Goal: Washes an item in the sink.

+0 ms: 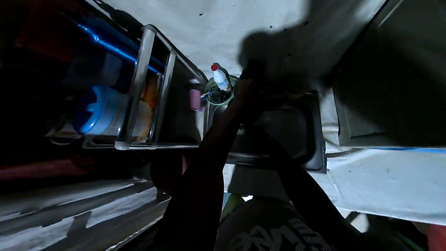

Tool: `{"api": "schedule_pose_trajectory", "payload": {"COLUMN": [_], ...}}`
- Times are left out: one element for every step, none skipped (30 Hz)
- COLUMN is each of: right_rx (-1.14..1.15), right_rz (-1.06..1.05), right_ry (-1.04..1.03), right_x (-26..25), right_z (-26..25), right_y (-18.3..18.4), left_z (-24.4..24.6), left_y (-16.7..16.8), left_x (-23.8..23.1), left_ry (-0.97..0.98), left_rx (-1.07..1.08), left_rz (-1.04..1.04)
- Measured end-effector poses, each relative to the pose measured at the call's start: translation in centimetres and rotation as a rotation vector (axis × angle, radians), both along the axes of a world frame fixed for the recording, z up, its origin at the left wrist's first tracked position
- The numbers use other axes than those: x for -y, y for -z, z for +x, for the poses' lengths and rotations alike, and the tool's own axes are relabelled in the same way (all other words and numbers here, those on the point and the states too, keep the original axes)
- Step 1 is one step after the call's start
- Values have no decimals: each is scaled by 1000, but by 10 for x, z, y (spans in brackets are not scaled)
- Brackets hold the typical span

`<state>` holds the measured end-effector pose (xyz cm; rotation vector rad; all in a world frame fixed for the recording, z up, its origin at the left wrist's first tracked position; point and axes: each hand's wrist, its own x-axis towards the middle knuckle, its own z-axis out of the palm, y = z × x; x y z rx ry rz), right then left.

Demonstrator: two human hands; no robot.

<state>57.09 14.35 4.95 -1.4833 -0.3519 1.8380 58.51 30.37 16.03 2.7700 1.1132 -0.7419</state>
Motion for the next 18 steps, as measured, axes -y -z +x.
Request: {"api": "schedule_pose_trajectory", "payload": {"right_rx": [-7, -20, -39, -54, -56, -15, 54, 88, 96, 82, 43, 18, -19, -36, -41, -41, -41, -37], "right_rz": [-14, -21, -14, 2, 22, 11, -73, -145, -179, -154, -94, 4, 33, 31, 16, -8, -22, -21], "right_ry": [10, 19, 32, 52, 54, 33, -23, -61, -69, -52, -16, 29, 61, 86, 87, 65, 38, 28], "right_x": [-1, -2, -1, 0, 2, 4, 4, 3, 2, 2, 3, 4, 3, 1, 0, 0, 0, 1], "right_z": [1, 1, 3, 3, 6, 10, 15, 20, 22, 20, 17, 10, 5, 2, 0, 1, 2, 3], "right_y": [0, 0, 2, 2, -2, -19, -52, -76, -84, -74, -48, -10, 13, 24, 25, 19, 13, 11], "left_z": [0, 0, -1, -1, -2, -1, -1, 0, 1, 1, 1, 1, 1, 2, 1, 1, 1, 0], "left_y": [-1, 0, 1, 3, 4, 4, 3, 1, -1, -1, 0, 1, 2, 2, 1, 0, 0, 1], "left_x": [0, 0, -1, -2, -2, -2, -2, -1, 0, -1, -1, -2, -2, -2, -1, 0, 0, 0], "left_ry": [0, 9, 18, 32, 42, 43, 40, 38, 38, 38, 37, 32, 25, 19, 14, 13, 17, 19], "left_rx": [0, 4, 6, 6, 6, 2, 0, -3, -6, -6, -5, -5, -4, -5, -4, -2, -1, 2], "left_rz": [-3, 1, 5, 12, 20, 24, 17, 10, 5, 5, 7, 7, 10, 13, 13, 14, 16, 17]}}
